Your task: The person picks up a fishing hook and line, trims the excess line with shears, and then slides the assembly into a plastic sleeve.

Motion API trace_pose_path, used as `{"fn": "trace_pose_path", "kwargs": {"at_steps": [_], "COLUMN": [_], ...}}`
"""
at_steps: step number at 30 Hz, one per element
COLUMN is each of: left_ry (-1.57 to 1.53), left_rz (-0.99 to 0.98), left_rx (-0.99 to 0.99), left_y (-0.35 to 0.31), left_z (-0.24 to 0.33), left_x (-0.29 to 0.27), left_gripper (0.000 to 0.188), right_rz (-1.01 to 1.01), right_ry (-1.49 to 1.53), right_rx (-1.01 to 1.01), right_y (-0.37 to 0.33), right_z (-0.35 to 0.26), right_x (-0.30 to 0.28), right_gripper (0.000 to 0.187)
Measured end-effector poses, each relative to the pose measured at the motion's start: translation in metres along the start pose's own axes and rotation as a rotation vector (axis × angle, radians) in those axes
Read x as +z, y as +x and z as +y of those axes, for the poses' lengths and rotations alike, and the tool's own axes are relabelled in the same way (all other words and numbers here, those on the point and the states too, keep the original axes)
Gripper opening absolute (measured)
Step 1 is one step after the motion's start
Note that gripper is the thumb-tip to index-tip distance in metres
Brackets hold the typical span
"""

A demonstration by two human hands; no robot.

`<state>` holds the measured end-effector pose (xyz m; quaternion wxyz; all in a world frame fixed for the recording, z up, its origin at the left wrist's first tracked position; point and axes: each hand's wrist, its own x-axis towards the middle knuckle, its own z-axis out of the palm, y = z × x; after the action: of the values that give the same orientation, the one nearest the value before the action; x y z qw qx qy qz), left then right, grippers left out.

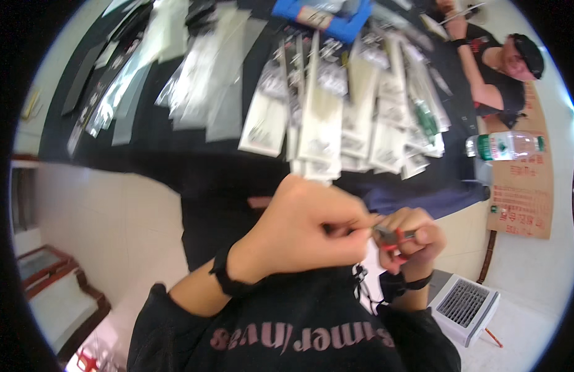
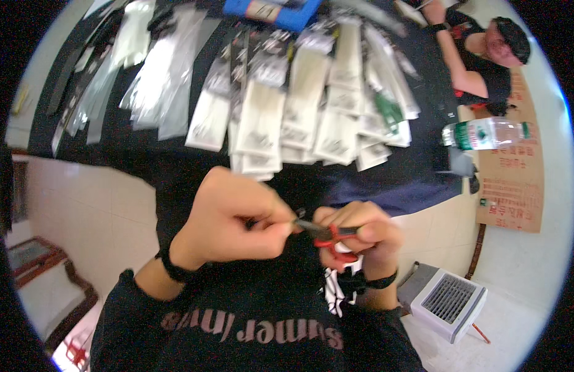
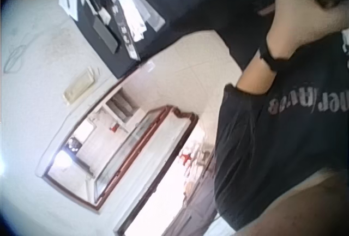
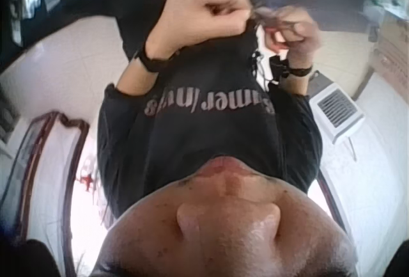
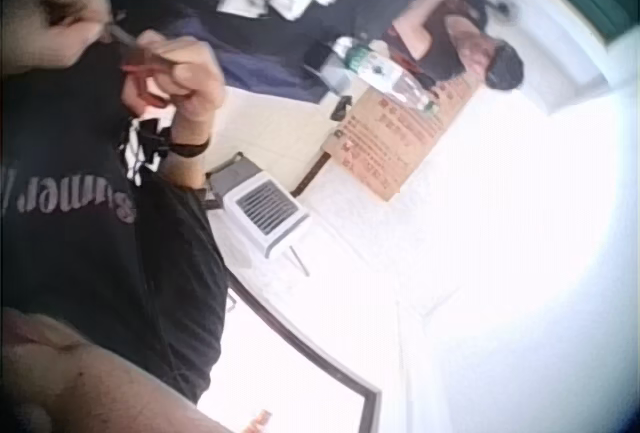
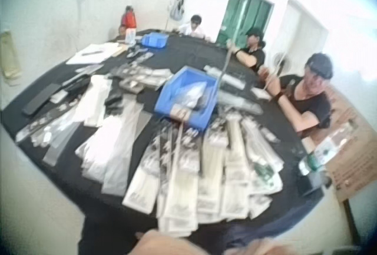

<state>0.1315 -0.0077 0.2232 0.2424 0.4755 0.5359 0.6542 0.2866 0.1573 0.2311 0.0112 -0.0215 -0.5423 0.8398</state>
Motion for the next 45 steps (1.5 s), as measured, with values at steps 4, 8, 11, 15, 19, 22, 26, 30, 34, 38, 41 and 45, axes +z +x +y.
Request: {"fn": "trace_pose_path", "kwargs": {"at_steps": [4,8,11,15,19,22,26,30,34,38,41,45], "left_ry": [0.047,0.028,-0.049,-0.058,-0.069,-0.091,-0.038,-0.048,-0.059,-0.06,-0.055,-0.063], "left_rz": [-0.012,-0.041,-0.027,-0.007,-0.01,-0.011,0.003,-0.016,-0.008,-0.017,-0.014,-0.009], "left_rx": [-0.034,-0.094,-0.204,-0.191,-0.189,-0.2,-0.165,-0.169,-0.18,-0.182,-0.181,-0.191], "left_y": [0.006,0.007,0.004,0.0,-0.001,0.0,-0.002,-0.001,0.0,0.0,0.0,0.0], "left_z": [0.007,0.018,0.019,0.017,0.02,0.021,0.02,0.02,0.021,0.02,0.019,0.019], "left_x": [-0.005,-0.006,-0.005,-0.003,-0.003,-0.002,-0.002,-0.003,-0.002,-0.003,-0.003,-0.003], "left_gripper": [0.004,0.002,0.002,0.003,0.003,0.003,0.003,0.004,0.004,0.004,0.004,0.004], "right_rz": [-0.068,-0.153,-0.175,-0.188,-0.198,-0.21,-0.19,-0.164,-0.191,-0.188,-0.183,-0.157], "right_ry": [0.019,0.122,0.17,0.209,0.203,0.248,0.255,0.259,0.269,0.233,0.222,0.179], "right_rx": [0.015,0.092,0.101,0.096,0.096,0.113,0.119,0.109,0.145,0.133,0.127,0.108], "right_y": [0.003,0.001,-0.001,-0.004,-0.004,-0.004,-0.004,-0.004,-0.005,-0.006,-0.007,-0.007], "right_z": [0.0,-0.004,-0.003,0.001,0.001,-0.001,0.0,0.0,-0.003,-0.002,-0.002,-0.001], "right_x": [-0.005,-0.007,-0.008,-0.008,-0.006,-0.005,-0.002,-0.002,-0.005,-0.006,-0.006,-0.005], "right_gripper": [0.05,0.052,0.05,0.047,0.047,0.047,0.045,0.044,0.045,0.046,0.047,0.044]}}
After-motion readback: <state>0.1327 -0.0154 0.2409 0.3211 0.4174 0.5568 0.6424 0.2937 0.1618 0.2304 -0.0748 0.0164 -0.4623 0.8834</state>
